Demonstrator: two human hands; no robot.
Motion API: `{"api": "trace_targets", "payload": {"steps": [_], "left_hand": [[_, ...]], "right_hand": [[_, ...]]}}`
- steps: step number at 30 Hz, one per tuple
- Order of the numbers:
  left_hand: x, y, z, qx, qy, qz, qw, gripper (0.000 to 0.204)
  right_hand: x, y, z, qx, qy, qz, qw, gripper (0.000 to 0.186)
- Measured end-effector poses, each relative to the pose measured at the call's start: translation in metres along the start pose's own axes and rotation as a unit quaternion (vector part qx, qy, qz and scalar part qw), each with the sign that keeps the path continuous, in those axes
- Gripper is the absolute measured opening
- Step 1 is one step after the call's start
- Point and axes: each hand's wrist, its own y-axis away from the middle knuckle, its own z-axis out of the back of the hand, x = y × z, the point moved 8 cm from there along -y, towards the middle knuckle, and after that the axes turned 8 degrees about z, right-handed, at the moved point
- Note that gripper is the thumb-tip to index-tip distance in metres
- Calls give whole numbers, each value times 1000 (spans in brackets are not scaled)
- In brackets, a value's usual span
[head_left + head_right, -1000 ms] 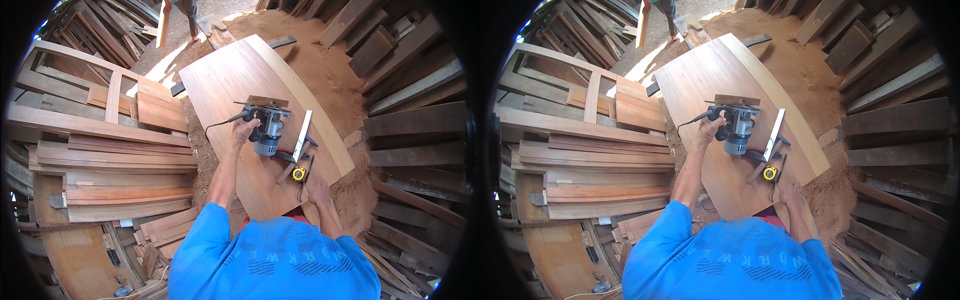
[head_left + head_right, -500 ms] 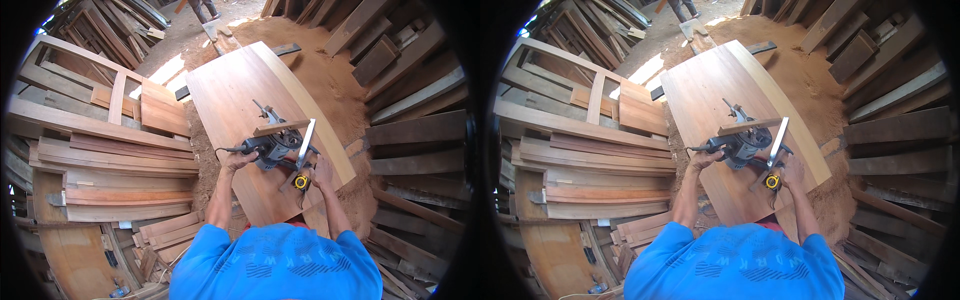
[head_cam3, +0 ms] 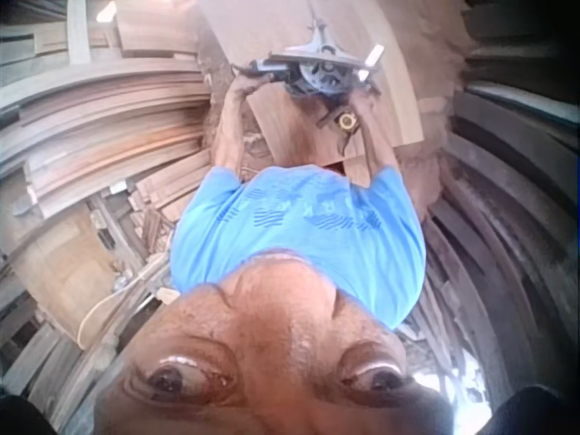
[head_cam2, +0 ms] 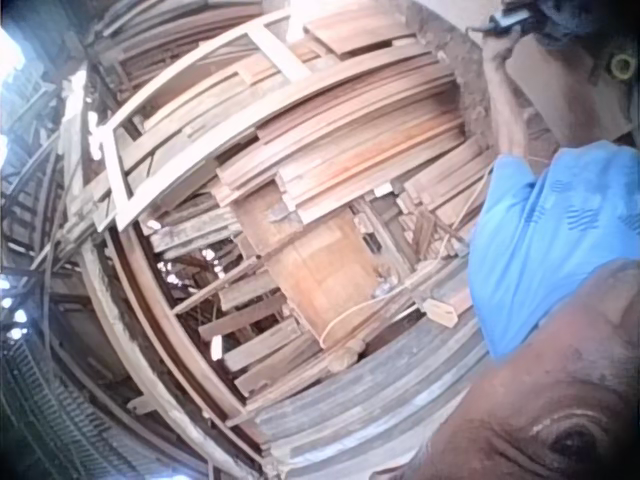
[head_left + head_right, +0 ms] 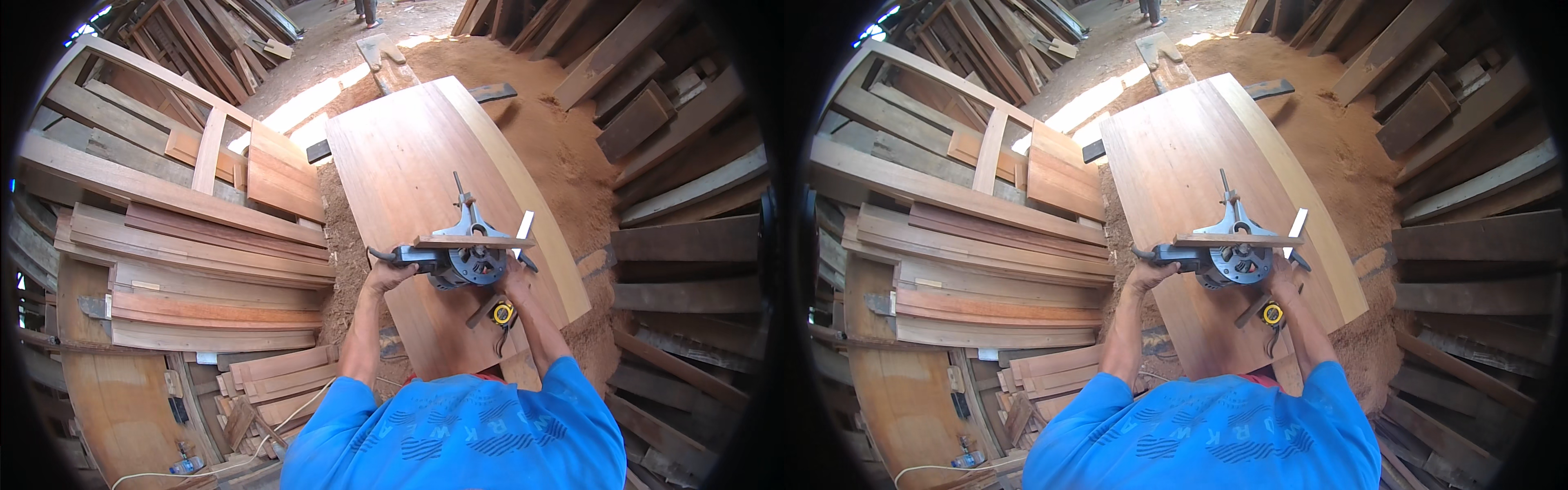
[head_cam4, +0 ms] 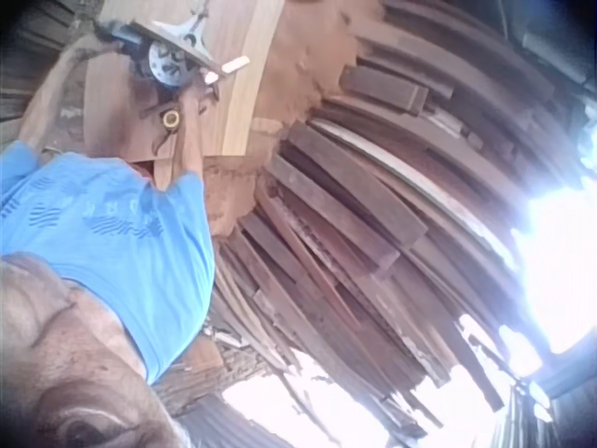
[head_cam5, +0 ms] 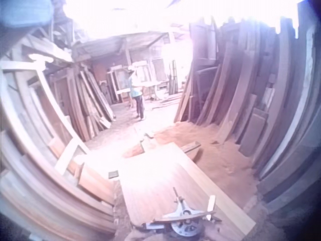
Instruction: The person selects a small wooden plank and positions it on a workbench. They then use a handheld electric router to shape the edges of the wood, moving the tool along the plank's length to create a groove or profile. The person handles the wood and the power tool with both hands to guide the cutting process.
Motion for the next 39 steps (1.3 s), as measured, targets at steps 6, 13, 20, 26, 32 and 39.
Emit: {"api": "trace_targets", "payload": {"steps": [6, 13, 20, 26, 32, 39], "left_hand": [[57, -25, 71, -342, -3, -88, 936, 46], [45, -30, 61, -300, 66, -67, 949, 59], [31, -15, -5, -253, 274, 64, 926, 48], [4, 23, -27, -358, -138, 19, 923, 81], [-19, 13, -23, -314, -163, 62, 933, 94], [-29, 4, -21, -347, -265, 118, 892, 99]], "right_hand": [[81, 4, 35, 101, 51, 1, 994, 40], [51, 3, -30, 38, 32, 97, 994, 35], [-38, 26, -107, -14, 315, 176, 932, 29], [106, -3, 19, 47, -36, 112, 992, 30], [89, 0, 11, 66, -98, 28, 993, 33], [85, 2, -6, 61, -89, 68, 992, 31]]}}
